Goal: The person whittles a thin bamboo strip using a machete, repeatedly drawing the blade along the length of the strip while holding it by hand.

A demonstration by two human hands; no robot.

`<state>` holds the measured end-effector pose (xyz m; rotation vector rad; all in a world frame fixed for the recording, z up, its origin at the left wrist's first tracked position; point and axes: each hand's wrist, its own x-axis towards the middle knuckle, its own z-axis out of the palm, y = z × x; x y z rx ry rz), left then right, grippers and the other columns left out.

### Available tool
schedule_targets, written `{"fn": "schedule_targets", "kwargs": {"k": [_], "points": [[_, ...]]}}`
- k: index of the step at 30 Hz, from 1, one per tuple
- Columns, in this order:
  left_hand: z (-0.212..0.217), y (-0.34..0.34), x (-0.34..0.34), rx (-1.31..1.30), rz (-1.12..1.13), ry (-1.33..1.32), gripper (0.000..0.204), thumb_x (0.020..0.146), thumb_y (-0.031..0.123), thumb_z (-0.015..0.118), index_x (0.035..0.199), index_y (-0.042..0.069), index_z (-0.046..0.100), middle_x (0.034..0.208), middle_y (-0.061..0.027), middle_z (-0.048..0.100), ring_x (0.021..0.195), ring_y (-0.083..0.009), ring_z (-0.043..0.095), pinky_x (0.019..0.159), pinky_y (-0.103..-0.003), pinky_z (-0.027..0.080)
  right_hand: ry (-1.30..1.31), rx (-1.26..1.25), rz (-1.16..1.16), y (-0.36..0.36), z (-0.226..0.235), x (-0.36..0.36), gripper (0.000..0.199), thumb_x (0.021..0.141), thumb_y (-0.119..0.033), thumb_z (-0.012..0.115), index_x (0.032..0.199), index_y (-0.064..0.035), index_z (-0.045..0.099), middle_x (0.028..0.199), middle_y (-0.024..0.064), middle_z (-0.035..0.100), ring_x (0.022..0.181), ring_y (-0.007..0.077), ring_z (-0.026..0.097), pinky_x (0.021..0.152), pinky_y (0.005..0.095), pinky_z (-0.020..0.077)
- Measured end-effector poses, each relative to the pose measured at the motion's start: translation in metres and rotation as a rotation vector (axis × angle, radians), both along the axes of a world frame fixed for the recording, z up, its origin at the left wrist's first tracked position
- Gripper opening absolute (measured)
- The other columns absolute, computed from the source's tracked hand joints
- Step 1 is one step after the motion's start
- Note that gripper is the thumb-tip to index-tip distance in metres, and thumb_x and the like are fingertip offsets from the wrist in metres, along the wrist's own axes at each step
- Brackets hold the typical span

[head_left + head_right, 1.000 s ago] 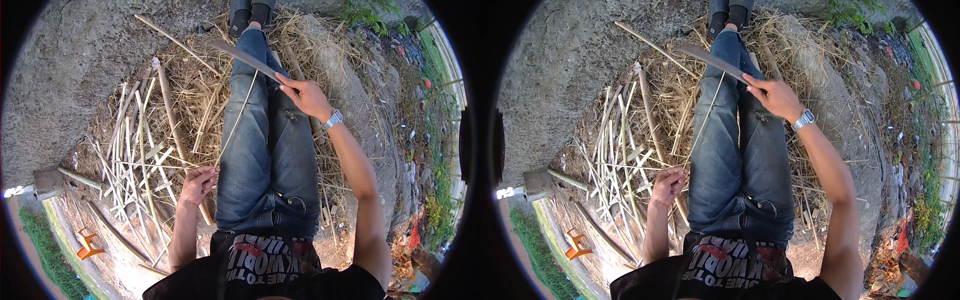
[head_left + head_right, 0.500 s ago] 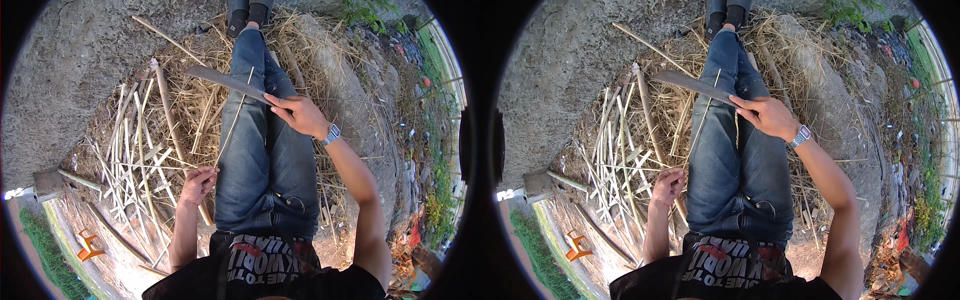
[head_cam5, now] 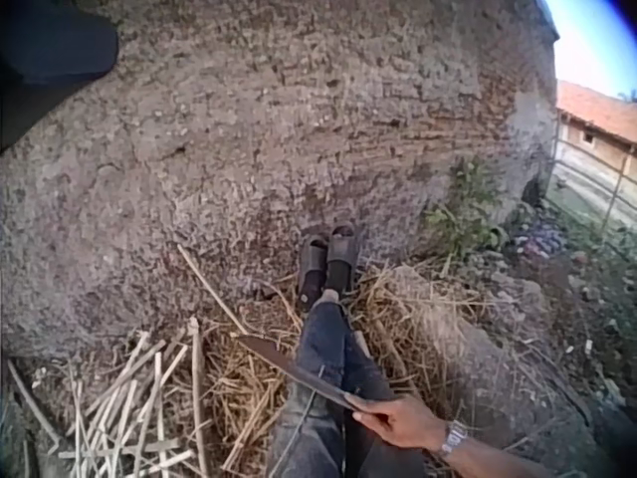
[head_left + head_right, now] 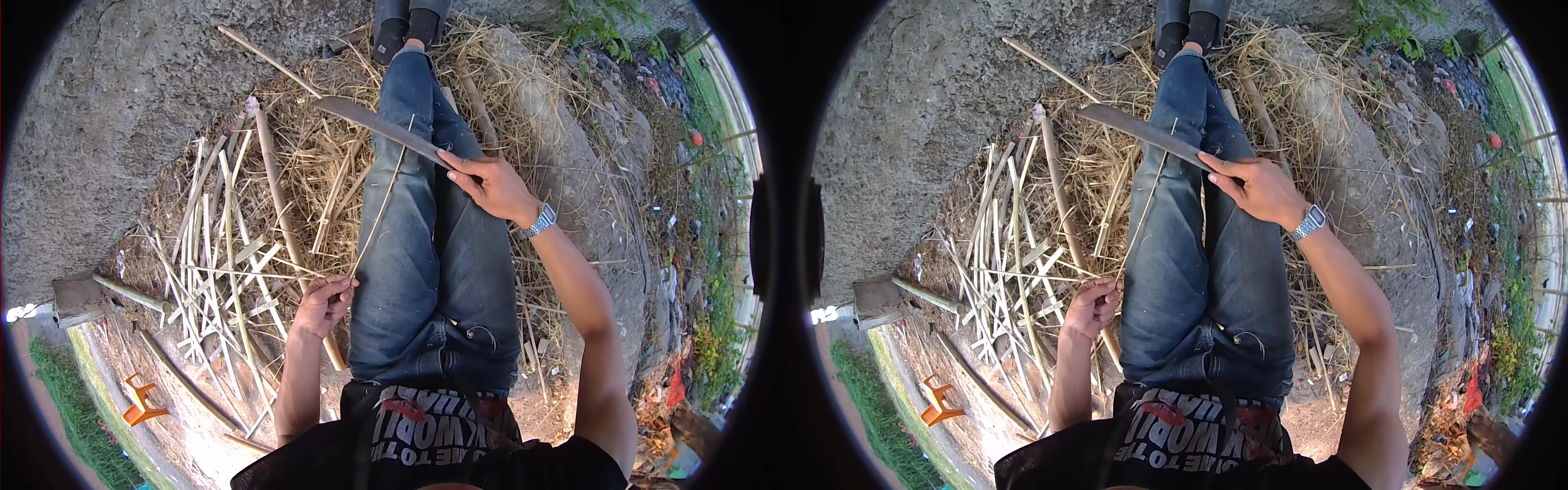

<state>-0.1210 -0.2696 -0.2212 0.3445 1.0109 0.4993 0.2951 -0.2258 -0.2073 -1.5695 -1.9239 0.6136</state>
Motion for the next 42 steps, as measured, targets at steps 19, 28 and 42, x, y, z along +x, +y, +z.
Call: {"fn": "schedule_targets", "kwargs": {"k": [19,28,42], "points": [[-0.002,0.005,0.006,-0.012,-0.021,-0.061,0.016,0.102,0.009,0.064,0.108,-0.004,0.071,0.073,-0.0005,0.057,0.047,-0.0034,0.033,0.041,-0.021,0.02,-0.044,-0.045,0.127,-0.02,0.002,-0.017,0.044,0.105,-0.033,0.064,0.149,-0.0261,0.062,0.072,0.0135,0.062,0.061,0.0311,0.061,0.061,0.0421,0.0483],[-0.002,0.001,0.014,0.001,-0.039,-0.076,0.015,0.103,0.011,0.063,0.107,-0.002,0.071,0.072,0.0013,0.056,0.047,-0.0027,0.033,0.041,-0.022,0.02,-0.156,0.002,0.185,-0.038,0.002,-0.028,0.045,0.104,-0.032,0.067,0.148,-0.032,0.062,0.072,0.01,0.061,0.062,0.0307,0.061,0.061,0.0413,0.0508],[0.002,0.019,0.036,-0.009,-0.015,-0.05,0.015,0.102,0.012,0.065,0.108,-0.001,0.07,0.074,0.0017,0.055,0.048,-0.0027,0.032,0.041,-0.022,0.019,-0.126,-0.129,0.335,-0.06,0.015,-0.057,0.043,0.105,-0.041,0.061,0.149,-0.0352,0.061,0.076,0.0083,0.064,0.068,0.0299,0.066,0.062,0.043,0.0528]]}}
